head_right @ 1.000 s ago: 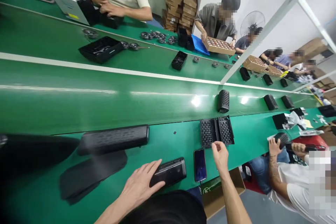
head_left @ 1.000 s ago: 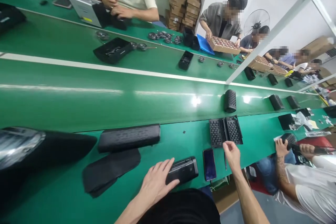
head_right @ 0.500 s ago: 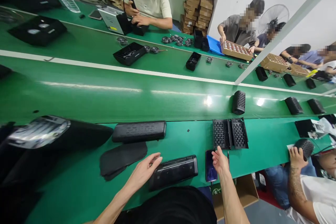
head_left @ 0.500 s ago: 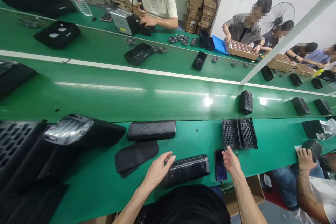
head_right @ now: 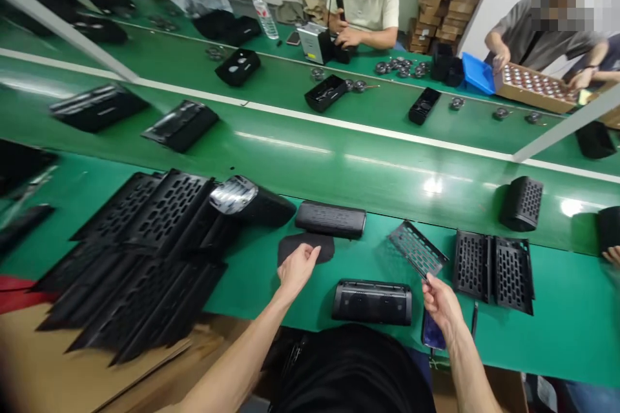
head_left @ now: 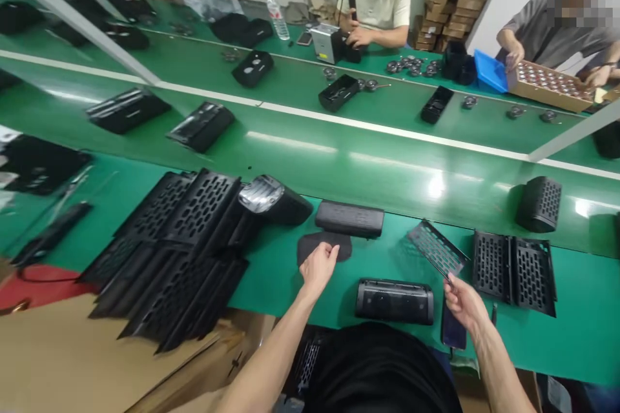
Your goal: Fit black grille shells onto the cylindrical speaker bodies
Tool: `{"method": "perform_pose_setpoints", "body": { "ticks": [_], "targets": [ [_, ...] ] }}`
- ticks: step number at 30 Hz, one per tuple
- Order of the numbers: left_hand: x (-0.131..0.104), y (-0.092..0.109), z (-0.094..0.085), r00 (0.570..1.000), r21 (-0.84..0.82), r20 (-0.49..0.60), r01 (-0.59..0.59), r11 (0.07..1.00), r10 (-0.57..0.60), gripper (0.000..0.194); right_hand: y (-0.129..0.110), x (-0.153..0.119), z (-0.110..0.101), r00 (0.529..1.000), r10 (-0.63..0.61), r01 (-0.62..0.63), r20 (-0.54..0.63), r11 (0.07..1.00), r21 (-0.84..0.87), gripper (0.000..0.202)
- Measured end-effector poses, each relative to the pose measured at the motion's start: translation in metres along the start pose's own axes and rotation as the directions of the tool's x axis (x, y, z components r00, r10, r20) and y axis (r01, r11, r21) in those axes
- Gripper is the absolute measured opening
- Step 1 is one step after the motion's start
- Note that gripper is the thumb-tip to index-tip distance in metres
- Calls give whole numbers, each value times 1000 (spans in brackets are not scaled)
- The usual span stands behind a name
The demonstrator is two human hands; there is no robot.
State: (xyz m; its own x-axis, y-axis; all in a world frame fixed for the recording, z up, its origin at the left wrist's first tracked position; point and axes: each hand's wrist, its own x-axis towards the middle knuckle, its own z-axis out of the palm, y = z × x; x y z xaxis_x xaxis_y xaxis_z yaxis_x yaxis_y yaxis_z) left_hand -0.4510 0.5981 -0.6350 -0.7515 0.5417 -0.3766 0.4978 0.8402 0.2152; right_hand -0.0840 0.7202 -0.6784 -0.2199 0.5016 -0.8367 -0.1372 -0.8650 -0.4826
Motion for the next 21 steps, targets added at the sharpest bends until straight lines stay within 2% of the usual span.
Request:
{"method": "perform_pose_setpoints", "body": {
  "ticks": [3, 6, 10, 12, 14, 17, 18, 21],
  "targets": [
    [7, 4, 5, 1000, 44, 8, -31, 999, 31, 27, -19, 26, 11, 1000, -5, -2, -29, 973, -230, 31],
    [3, 4, 3, 995, 58, 14, -103, 993, 102, 25, -36, 41, 8, 998, 2, -26, -55, 904, -427, 29],
    [-17, 3, -5, 978, 32, 21, -207, 978, 206, 27, -43, 35, -4, 988, -86, -11, -130, 794, -608, 31],
    [-30, 6, -6, 963, 2, 36, -267, 964, 266, 28, -38, 24, 3, 973, -183, 49, -138, 755, -654, 34],
    [-44, 13, -3, 931, -70, 33, -362, 930, 364, 30, -27, 11, 24, 963, -268, 178, -33, 725, -665, 40],
    [-61, 28, 5, 846, -237, -26, -523, 819, 532, 33, -7, -7, 77, 922, -305, 387, 238, 741, -549, 51],
    [-65, 33, 8, 820, -284, -48, -558, 779, 570, 33, 0, -11, 96, 916, -289, 393, 277, 780, -486, 56],
    [-73, 43, 12, 771, -358, -69, -612, 706, 633, 33, 11, -17, 137, 918, -127, 264, 376, 903, -339, 60]
  ]
}}
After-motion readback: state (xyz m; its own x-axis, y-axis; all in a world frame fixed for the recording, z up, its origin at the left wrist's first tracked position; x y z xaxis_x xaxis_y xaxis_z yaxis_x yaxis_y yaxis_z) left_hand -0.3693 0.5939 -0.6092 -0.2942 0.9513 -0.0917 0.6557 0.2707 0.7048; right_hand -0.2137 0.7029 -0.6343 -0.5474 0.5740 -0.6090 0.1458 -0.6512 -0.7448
